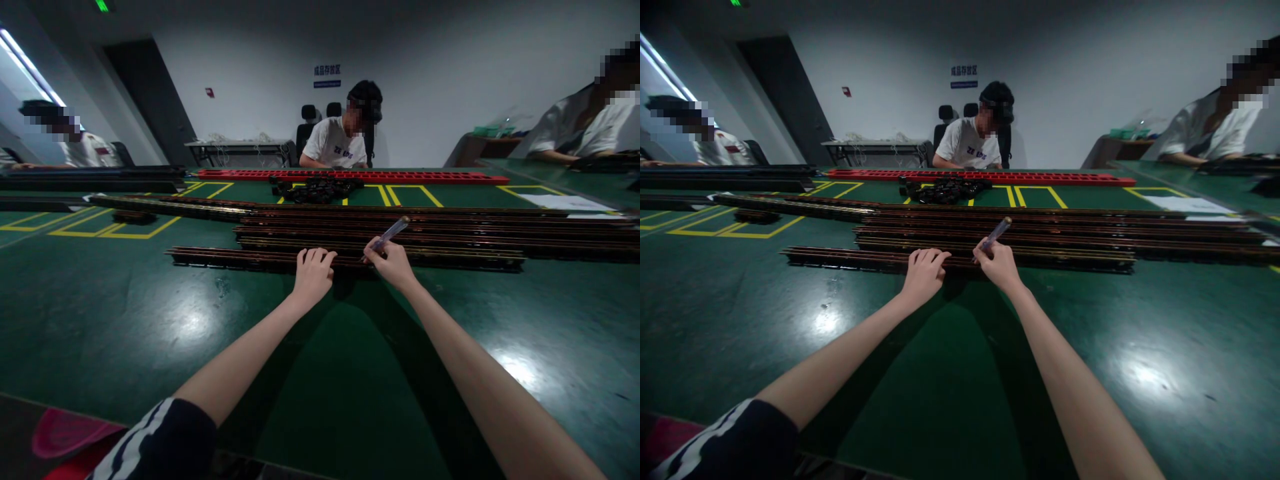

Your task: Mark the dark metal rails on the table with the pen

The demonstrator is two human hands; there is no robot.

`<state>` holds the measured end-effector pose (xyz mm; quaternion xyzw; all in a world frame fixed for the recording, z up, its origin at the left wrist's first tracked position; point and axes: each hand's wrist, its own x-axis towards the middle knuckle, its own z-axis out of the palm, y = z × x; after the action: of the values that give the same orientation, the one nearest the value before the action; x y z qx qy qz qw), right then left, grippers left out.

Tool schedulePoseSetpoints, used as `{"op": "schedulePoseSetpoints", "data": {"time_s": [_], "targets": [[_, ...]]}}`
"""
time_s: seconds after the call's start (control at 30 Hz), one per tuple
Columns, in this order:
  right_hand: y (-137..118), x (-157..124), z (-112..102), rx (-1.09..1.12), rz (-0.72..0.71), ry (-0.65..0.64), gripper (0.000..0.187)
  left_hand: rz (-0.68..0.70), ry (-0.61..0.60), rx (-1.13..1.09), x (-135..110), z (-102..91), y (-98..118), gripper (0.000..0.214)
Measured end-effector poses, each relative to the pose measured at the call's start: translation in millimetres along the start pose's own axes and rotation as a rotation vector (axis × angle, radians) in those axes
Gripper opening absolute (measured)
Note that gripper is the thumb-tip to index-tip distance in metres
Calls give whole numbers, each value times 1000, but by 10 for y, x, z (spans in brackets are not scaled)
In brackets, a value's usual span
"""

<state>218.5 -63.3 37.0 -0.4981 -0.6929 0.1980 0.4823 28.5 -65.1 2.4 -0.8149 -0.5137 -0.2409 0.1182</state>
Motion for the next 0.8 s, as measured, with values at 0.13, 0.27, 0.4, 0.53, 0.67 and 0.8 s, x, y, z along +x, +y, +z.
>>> {"op": "schedulePoseSetpoints", "data": {"time_s": [0.13, 0.27, 0.4, 0.53, 0.67, 0.8], "targets": [[27, 4, 1, 19, 0, 6, 14, -3, 2, -6, 0, 11, 5, 41], [45, 8, -16, 37, 25, 13, 14, -3, -2, -11, 6, 15, 9, 40], [53, 7, -37, 59, 54, 23, 14, -8, -3, -16, 10, 8, 9, 39], [63, 10, -54, 83, 79, 40, 15, -7, -4, -15, 10, -2, 10, 40], [78, 16, -61, 96, 75, 71, 16, -6, 5, -6, 10, 3, 10, 40], [87, 12, -52, 110, 47, 41, 16, -2, 7, -1, 12, 9, 9, 40]]}}
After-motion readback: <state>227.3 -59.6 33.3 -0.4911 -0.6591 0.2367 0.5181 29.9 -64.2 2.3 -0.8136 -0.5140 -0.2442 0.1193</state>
